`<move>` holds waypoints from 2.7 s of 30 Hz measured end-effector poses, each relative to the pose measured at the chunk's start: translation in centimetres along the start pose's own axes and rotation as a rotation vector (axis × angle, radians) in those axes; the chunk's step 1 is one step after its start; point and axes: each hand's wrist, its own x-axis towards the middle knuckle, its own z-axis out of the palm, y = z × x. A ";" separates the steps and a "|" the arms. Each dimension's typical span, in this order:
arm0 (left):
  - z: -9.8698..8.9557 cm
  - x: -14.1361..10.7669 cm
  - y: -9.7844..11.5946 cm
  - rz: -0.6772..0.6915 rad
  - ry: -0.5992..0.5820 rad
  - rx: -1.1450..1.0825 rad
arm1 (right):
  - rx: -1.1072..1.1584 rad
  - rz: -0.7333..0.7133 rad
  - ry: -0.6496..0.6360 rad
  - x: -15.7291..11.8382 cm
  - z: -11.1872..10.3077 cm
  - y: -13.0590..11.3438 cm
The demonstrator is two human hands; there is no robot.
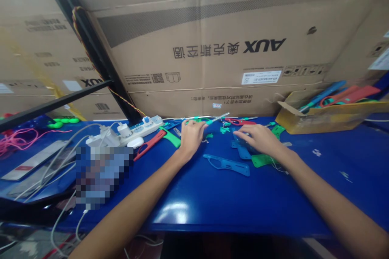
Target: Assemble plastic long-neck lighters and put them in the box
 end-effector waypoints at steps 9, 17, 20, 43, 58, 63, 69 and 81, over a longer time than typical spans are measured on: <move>-0.3 -1.3 3.7 0.229 0.184 -0.197 | 0.147 -0.158 0.196 -0.2 0.6 -3.1; -0.3 -1.4 4.1 0.365 0.105 -0.066 | 0.347 -0.046 0.260 -0.3 1.6 -4.0; -0.4 -1.3 4.4 0.412 0.077 -0.018 | 0.374 -0.019 0.252 -0.4 1.3 -4.0; -2.1 -1.0 2.2 0.637 -0.191 0.080 | 0.040 -0.288 0.021 -0.8 1.2 -4.0; -6.4 -2.2 -2.5 0.288 -0.192 -0.047 | 0.219 -0.223 -0.117 -0.9 -1.0 -3.4; -6.5 -2.1 -2.3 0.260 -0.168 -0.071 | 0.251 -0.261 -0.448 -1.2 -0.9 -3.9; -6.2 -2.3 -2.1 0.349 -0.113 -0.076 | 0.208 -0.248 -0.339 -1.1 0.3 -3.4; -6.3 -3.0 0.2 0.212 -0.251 -0.409 | 0.290 -0.095 0.070 -0.8 1.3 -4.5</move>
